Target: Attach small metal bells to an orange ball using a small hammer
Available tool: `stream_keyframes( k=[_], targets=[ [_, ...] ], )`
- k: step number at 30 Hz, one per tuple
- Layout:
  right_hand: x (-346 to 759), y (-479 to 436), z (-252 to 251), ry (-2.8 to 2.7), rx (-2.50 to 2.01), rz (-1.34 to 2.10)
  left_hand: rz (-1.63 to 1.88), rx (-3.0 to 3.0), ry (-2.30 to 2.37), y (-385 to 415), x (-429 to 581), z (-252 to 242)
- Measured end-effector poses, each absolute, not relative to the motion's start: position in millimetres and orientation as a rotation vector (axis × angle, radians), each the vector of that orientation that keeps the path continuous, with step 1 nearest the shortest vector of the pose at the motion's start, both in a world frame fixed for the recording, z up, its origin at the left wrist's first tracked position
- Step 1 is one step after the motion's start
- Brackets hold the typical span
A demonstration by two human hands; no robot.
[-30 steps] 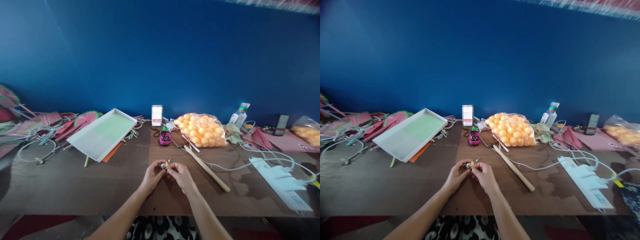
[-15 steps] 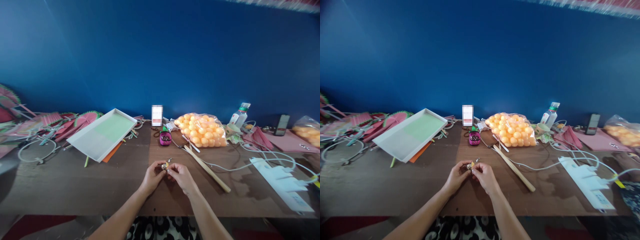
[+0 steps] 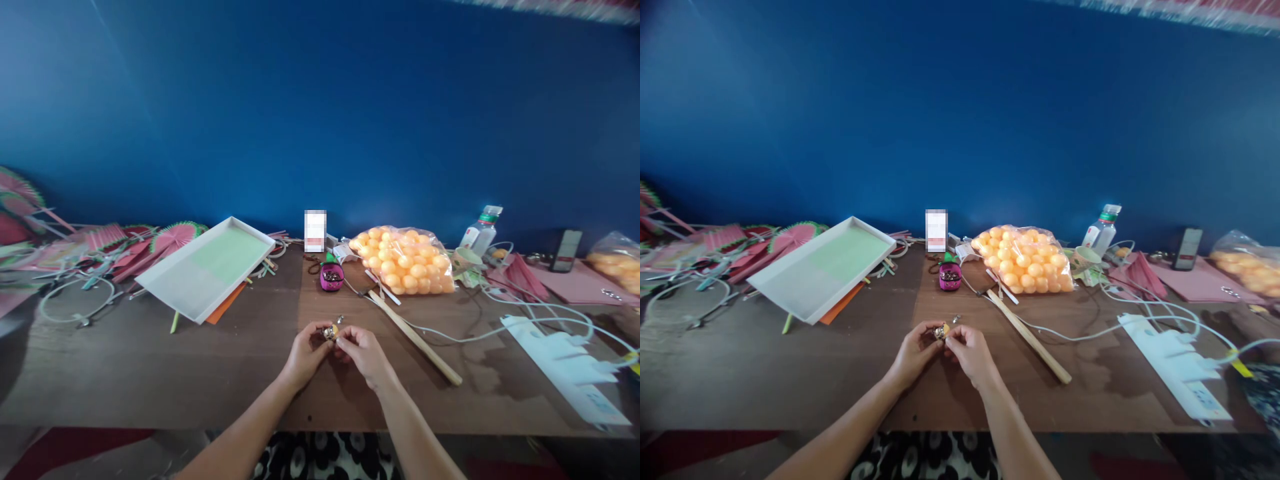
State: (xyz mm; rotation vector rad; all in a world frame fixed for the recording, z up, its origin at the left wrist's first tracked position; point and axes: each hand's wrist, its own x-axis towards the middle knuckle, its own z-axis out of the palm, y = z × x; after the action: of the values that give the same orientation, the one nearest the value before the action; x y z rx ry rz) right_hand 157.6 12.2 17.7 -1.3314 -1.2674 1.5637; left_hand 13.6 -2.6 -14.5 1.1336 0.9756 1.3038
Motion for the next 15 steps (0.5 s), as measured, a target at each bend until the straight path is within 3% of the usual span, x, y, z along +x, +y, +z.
stream_keyframes(
  k=[15],
  targets=[
    [156.6,10.9,16.1,-1.227,-1.371,1.549,1.298,1.144,0.995,-3.0,13.4,-13.7]
  ],
)
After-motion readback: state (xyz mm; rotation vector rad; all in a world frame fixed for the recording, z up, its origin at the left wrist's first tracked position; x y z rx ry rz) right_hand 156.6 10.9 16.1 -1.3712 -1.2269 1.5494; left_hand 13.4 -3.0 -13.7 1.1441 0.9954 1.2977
